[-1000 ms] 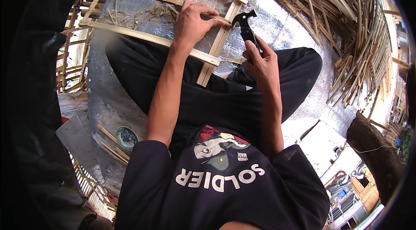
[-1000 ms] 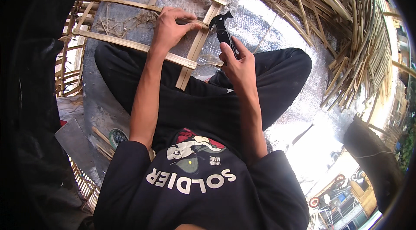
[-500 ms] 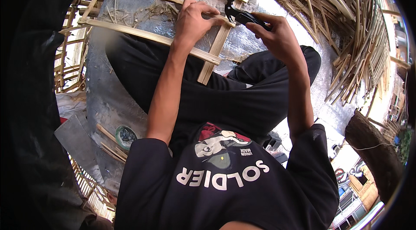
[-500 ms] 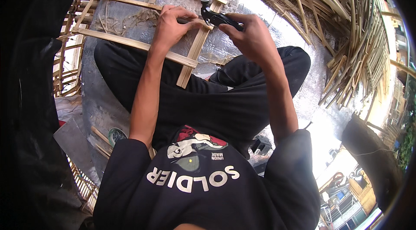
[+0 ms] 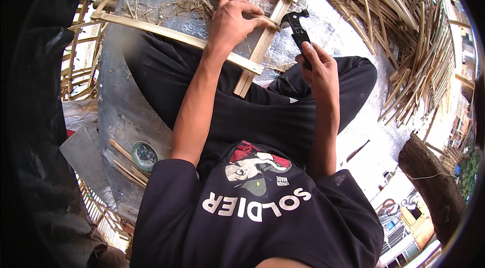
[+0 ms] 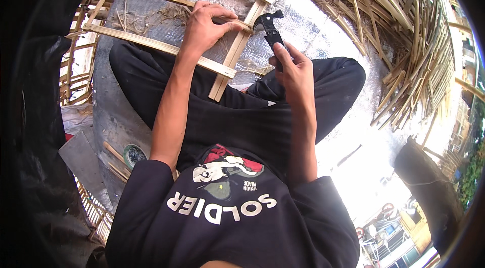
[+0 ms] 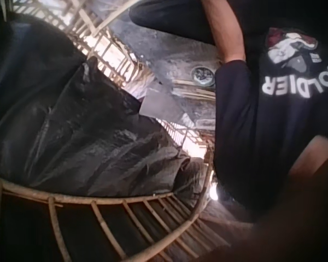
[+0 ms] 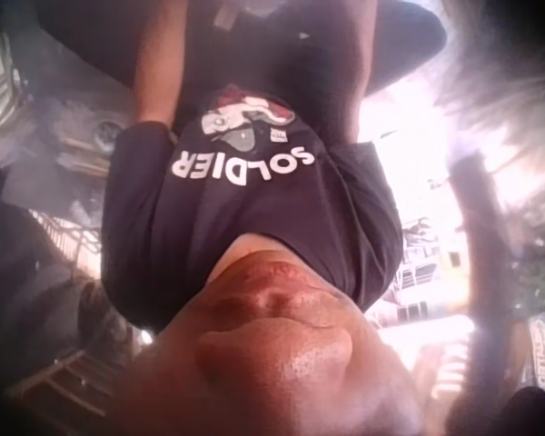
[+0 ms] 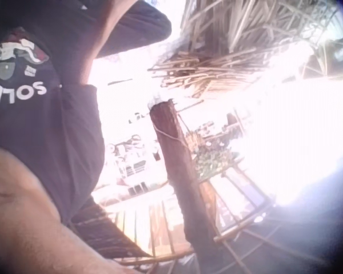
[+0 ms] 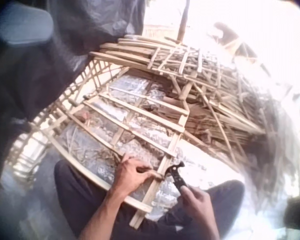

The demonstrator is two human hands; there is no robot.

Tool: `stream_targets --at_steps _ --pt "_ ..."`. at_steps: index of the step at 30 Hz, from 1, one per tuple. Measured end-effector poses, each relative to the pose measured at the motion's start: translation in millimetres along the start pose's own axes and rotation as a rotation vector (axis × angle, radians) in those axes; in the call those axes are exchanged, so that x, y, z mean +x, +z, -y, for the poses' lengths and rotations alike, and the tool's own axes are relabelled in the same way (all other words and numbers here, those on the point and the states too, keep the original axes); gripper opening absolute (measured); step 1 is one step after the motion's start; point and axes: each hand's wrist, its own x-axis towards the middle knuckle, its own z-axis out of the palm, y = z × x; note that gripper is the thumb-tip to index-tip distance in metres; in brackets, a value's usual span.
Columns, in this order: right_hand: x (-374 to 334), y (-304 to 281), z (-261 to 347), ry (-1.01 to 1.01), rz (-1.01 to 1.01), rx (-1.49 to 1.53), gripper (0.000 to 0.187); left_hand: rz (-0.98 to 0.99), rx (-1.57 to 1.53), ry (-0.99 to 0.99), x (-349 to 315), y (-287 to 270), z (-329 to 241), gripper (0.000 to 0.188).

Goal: The person constructs a bamboo frame by hammering small wooden pegs into holes in bamboo strips, assembling the grid-like structure piece by piece while sitting on the floor.

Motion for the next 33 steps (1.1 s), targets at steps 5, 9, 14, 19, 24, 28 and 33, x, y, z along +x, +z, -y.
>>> stream_targets --at_steps 5,9,14,19,24,28,33 --pt "11 16 72 -0.552 -0.206 -0.290 0.048 0.055 0.017 -0.022 2 -1 5 0.036" --pt "-5 3 118 -0.693 -0.257 -0.288 0.040 0.040 -0.036 -0.022 -1 -4 9 0.039" --pt "-5 -5 39 -0.426 -0.194 -0.387 0.038 0.030 -0.013 -0.015 1 0 3 0.037" --pt "9 12 -19 -0.470 -0.126 -0.569 0.035 0.006 -0.002 0.039 0 0 10 0.034" --pt "0 11 2 -0.418 -0.079 -0.442 0.032 0.025 -0.015 0.019 1 -1 6 0.037" --pt "4 10 11 -0.480 0.006 -0.752 0.032 0.009 -0.009 -0.001 1 0 10 0.038" --pt "2 5 47 -0.262 0.107 -0.899 0.034 -0.043 0.015 -0.019 -2 2 12 0.038"
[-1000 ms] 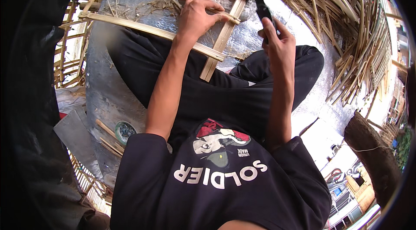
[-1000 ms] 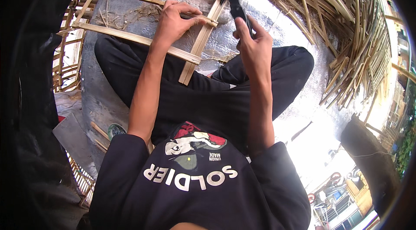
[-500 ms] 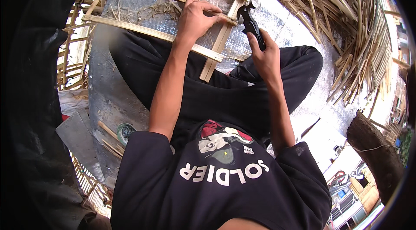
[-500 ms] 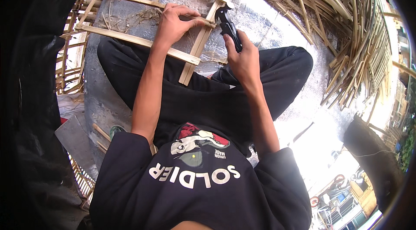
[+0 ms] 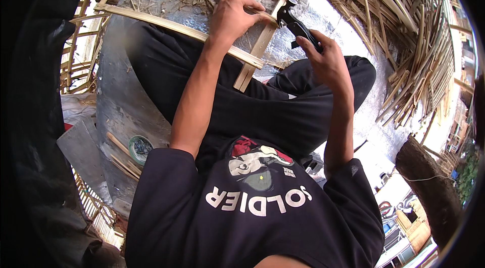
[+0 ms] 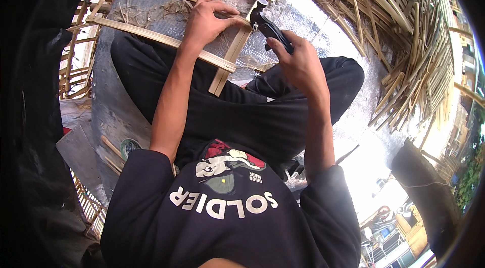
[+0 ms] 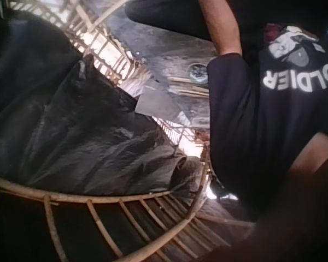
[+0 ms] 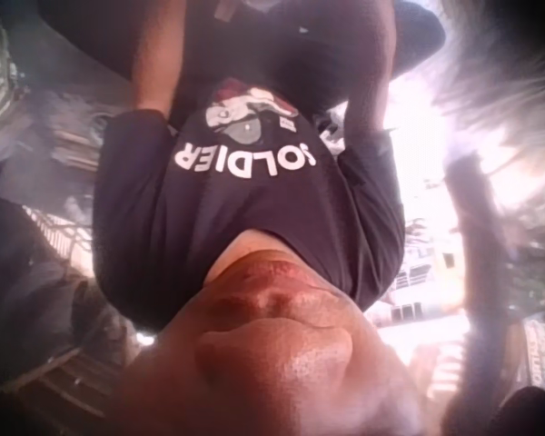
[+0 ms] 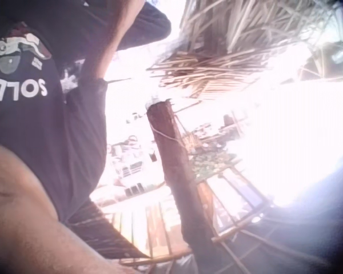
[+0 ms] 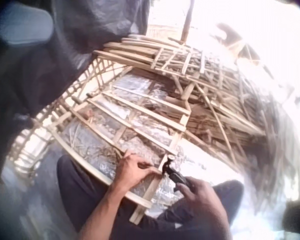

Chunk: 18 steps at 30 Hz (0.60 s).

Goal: The person constructs a bamboo frame by hammering small wooden pegs into holes in bamboo strips, assembling the grid-like structure piece by piece while sitting on the floor.

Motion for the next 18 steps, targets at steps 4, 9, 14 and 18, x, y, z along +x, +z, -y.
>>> stream_targets --at_steps 4,9,14,18 --pt "26 -40 27 -0.182 0.103 -0.268 0.036 0.017 -0.011 -0.013 0 3 -1 0.041" --pt "41 -61 56 -0.188 0.232 -0.509 0.035 0.013 -0.006 -0.053 -4 -1 -17 0.043" --pt "66 -73 27 0.041 0.425 -0.057 0.036 0.021 0.065 -0.027 -8 1 -20 0.039" --pt "46 -61 -23 0.415 0.378 0.569 0.028 -0.033 0.134 0.030 -4 6 -18 0.037"
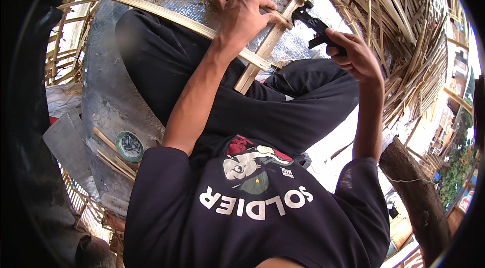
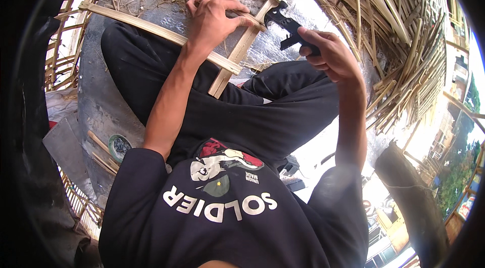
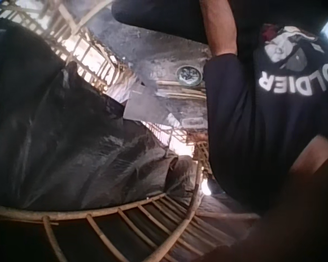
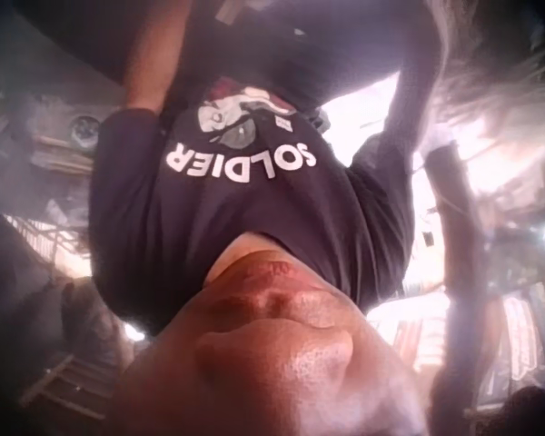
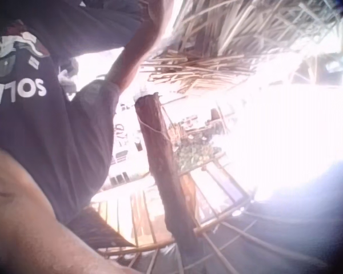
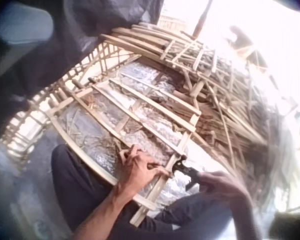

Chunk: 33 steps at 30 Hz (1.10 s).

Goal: The person constructs a bamboo frame by hammering small wooden pegs into holes in bamboo strips, assembling the grid-like structure piece by piece while sitting on the floor.

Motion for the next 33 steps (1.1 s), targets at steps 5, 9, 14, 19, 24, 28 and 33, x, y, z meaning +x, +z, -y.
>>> stream_targets --at_steps 5,9,14,19,24,28,33 --pt "-3 38 -85 -0.009 0.104 0.912 0.016 0.001 -0.008 0.035 1 4 2 0.038" --pt "-4 80 -104 -0.133 0.163 1.181 0.015 0.036 0.007 0.036 1 -2 0 0.037" --pt "-15 117 -93 -0.359 -0.340 0.497 0.022 0.011 -0.015 0.042 0 0 2 0.033" --pt "-18 95 -91 -0.934 -0.756 -0.860 0.032 -0.059 0.021 0.094 0 -1 1 0.032" --pt "-10 49 -85 -1.028 -0.543 -1.156 0.045 -0.069 0.057 0.114 -2 -3 2 0.032" --pt "21 19 -112 -1.147 -0.522 -1.140 0.043 -0.050 -0.071 0.100 -1 2 4 0.033" --pt "36 15 -108 -1.038 -0.442 -0.983 0.034 -0.090 -0.057 0.179 2 3 9 0.034"
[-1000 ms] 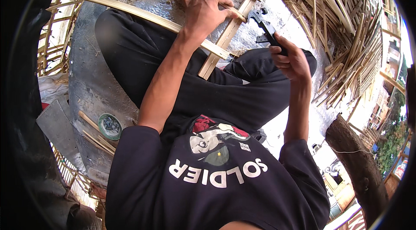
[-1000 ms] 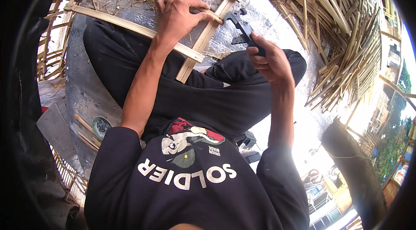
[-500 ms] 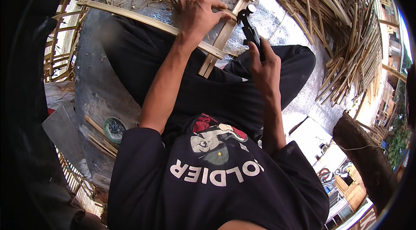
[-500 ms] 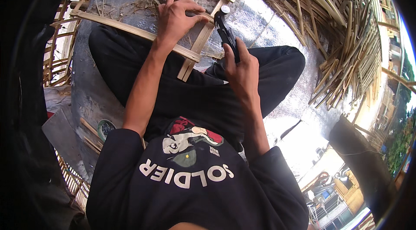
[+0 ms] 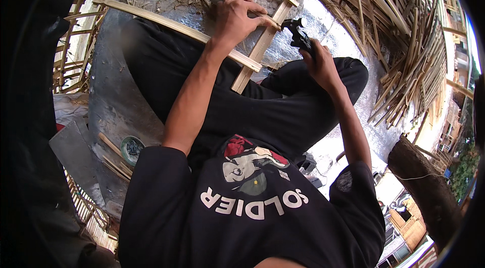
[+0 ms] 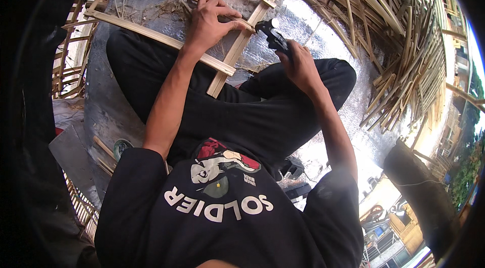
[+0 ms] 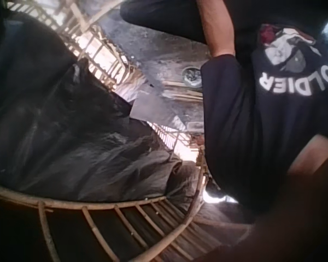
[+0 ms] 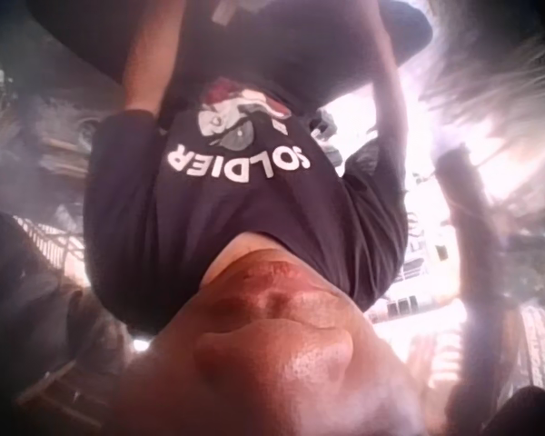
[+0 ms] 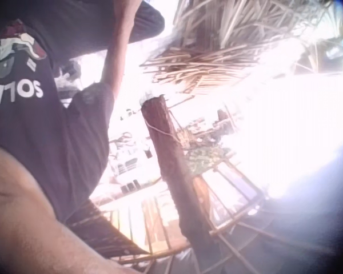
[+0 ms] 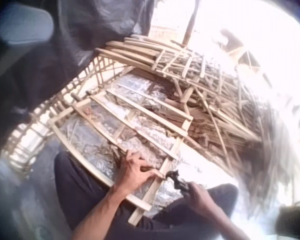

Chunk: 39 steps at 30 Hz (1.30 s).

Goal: The person constructs a bamboo frame by hammering small wooden pegs into holes in bamboo strips, assembling the grid-like structure piece by piece while sitting on the floor.

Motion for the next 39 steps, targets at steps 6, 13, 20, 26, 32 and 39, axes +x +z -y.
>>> stream_targets --at_steps 6,13,20,26,32,39 --pt "15 12 -13 0.376 0.415 0.382 0.026 0.067 -0.028 -0.060 2 -3 -4 0.034" --pt "5 33 -16 0.295 0.241 0.135 0.023 0.084 -0.067 -0.047 1 -1 -3 0.033" --pt "8 32 -9 0.101 -0.232 -0.035 0.036 0.101 -0.078 -0.038 0 -5 -3 0.032" --pt "8 29 -14 0.381 0.075 0.282 0.021 0.104 -0.099 -0.060 4 -8 -2 0.032" --pt "25 2 2 0.127 -0.523 0.069 0.022 0.117 -0.123 -0.056 3 -5 -3 0.031" --pt "15 5 5 0.705 -0.234 1.121 0.022 0.070 -0.029 -0.016 -1 -9 -6 0.030"
